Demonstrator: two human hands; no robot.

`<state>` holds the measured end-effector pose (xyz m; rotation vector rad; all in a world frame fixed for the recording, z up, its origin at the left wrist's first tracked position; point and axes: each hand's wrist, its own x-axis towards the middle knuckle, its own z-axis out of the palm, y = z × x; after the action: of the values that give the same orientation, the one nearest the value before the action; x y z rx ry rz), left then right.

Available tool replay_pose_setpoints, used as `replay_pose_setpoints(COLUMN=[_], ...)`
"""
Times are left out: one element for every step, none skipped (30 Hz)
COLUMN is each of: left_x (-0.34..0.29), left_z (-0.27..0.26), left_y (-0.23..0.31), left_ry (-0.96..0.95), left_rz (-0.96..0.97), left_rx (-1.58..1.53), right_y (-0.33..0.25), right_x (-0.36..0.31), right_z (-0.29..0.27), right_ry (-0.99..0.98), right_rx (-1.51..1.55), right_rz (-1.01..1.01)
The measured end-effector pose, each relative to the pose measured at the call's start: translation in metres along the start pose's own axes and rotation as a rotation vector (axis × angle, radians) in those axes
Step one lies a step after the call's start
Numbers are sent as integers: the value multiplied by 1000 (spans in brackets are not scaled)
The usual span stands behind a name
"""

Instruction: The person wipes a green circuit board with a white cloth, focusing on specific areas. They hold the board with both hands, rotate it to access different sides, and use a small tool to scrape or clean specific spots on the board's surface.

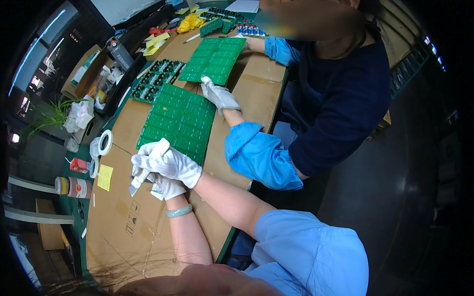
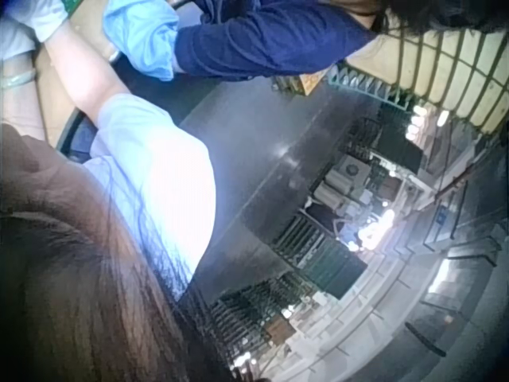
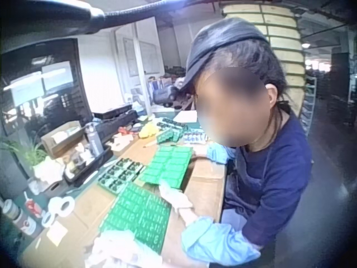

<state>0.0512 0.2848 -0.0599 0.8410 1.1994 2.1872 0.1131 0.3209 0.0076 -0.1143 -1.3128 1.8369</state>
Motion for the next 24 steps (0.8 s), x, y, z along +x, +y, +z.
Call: replay_pose_setpoints(left_x=[-1,-2,-1,-1,-2,-1,-1,-1,-2,-2,-1,-2,-1,-2,-3,-3,-3,-2,-1,-1,-1,0,1,2], left_z=[-3,-7,-6,-5,-4,-5,-3,-1,0,1,2,0,-2,-3,-5,-6,-6,-3,-1,0,1,3,2,2], left_y=[1,1,1,1,2,2,2,2,1,1,0,0,0,0,-1,-1,0,0,1,0,0,0,1,2], left_ry=[3,10,6,6,5,8,1,0,-2,-3,-7,-3,3,8,11,17,21,15,15,13,10,12,14,15], left_rz=[-1,2,3,3,2,3,2,1,1,1,1,1,3,3,3,2,7,2,4,4,-1,1,1,3], left_rx=[9,16,16,11,18,20,16,6,4,2,-3,1,3,1,3,3,3,1,-4,-13,-11,-20,-16,-18], right_y=[3,4,0,-1,3,3,1,-1,-1,0,0,1,1,1,1,1,1,0,-1,-1,-2,-2,-1,0], right_x=[0,0,-1,-1,0,0,0,0,0,1,1,1,0,0,0,-1,-1,-1,-1,-1,-1,0,0,0], right_z=[2,3,2,1,1,1,1,0,-1,-2,-3,-2,-1,0,1,2,4,3,3,2,2,1,2,2], right_ry=[-1,-10,-13,-17,-16,-14,-7,0,1,2,4,0,-2,-5,-4,-5,-6,-6,-6,-8,-7,-8,-12,-11], right_rx=[-4,15,25,36,34,29,17,6,1,-4,-10,1,12,22,15,8,1,8,16,24,21,17,20,22], right_rz=[-2,17,32,47,44,42,36,29,21,13,4,16,28,39,35,31,28,28,28,29,26,22,22,18])
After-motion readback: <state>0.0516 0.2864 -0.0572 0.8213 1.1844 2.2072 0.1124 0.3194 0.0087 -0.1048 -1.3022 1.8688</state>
